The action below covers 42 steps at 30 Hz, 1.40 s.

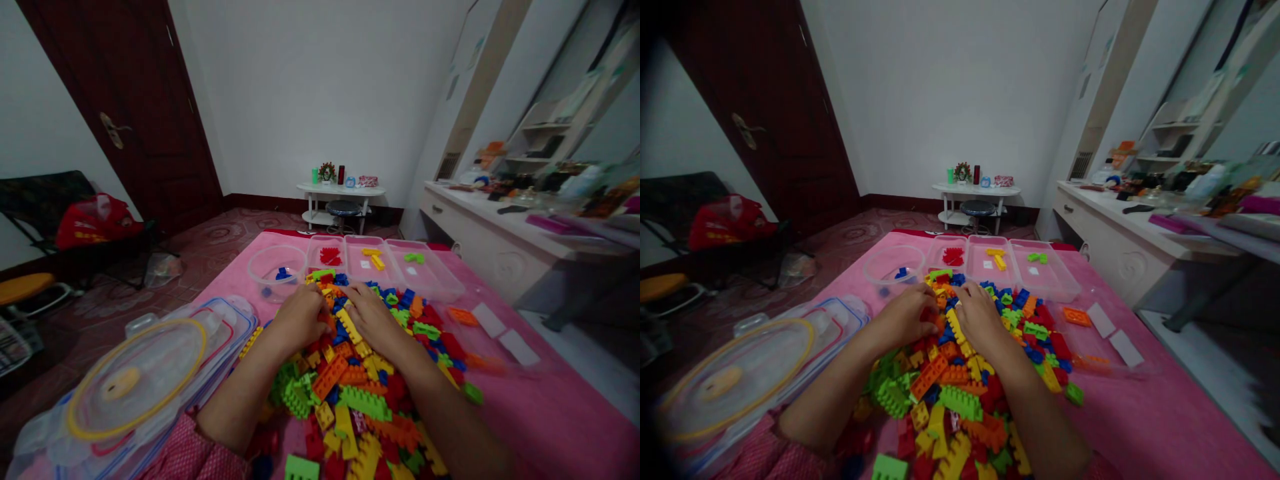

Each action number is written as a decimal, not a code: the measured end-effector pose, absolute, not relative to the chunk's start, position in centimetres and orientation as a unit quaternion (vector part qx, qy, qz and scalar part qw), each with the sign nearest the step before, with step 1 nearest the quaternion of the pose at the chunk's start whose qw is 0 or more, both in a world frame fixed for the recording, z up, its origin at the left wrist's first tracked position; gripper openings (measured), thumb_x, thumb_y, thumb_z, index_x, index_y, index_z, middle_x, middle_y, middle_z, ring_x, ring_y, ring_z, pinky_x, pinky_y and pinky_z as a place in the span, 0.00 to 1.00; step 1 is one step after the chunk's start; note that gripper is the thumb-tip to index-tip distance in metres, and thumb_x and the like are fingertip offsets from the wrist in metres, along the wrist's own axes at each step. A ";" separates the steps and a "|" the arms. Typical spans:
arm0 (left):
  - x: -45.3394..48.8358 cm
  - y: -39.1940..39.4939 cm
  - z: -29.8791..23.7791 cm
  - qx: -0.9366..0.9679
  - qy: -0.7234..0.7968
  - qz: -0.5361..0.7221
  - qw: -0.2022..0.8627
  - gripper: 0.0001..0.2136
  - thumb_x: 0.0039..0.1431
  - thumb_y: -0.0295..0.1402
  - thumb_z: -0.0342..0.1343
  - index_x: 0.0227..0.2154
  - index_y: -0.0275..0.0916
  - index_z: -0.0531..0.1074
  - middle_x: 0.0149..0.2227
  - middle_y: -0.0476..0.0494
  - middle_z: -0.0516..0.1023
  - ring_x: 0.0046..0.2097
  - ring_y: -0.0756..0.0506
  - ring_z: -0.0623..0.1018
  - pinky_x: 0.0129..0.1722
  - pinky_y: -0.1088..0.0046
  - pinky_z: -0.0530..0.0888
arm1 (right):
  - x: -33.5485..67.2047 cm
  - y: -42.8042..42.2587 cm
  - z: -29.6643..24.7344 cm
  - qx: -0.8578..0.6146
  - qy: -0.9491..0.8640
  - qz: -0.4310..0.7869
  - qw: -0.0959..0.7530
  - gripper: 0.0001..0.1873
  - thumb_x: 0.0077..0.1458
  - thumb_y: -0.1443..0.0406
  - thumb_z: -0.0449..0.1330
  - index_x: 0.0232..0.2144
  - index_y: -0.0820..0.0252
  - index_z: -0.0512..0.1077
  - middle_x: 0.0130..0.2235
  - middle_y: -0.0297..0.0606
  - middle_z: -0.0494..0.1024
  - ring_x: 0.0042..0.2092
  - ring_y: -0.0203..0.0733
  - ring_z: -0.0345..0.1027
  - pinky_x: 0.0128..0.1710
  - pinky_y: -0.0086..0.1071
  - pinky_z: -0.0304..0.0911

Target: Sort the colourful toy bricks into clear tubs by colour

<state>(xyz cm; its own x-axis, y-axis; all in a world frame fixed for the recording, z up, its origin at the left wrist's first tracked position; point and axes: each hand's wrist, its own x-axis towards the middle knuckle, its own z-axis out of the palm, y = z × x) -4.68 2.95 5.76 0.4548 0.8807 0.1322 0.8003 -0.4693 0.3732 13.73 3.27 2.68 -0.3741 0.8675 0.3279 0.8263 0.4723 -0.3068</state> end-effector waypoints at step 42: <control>-6.5 4.0 7.2 0.730 0.461 0.351 0.363 0.20 0.53 0.34 0.56 0.50 0.38 0.71 0.42 0.41 0.79 0.37 0.46 0.77 0.35 0.73 0.72 | 15.0 4.3 8.8 -0.437 -0.521 0.620 0.392 0.17 0.44 0.64 0.65 0.39 0.59 0.69 0.37 0.38 0.78 0.35 0.37 0.74 0.34 0.29 0.70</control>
<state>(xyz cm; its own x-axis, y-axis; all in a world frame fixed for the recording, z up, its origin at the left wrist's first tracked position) -6.51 4.02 7.24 0.3284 0.9275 0.1785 0.4178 -0.3122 0.8532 15.00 4.34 8.81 -0.3119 0.9406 -0.1340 -0.0312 -0.1511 -0.9880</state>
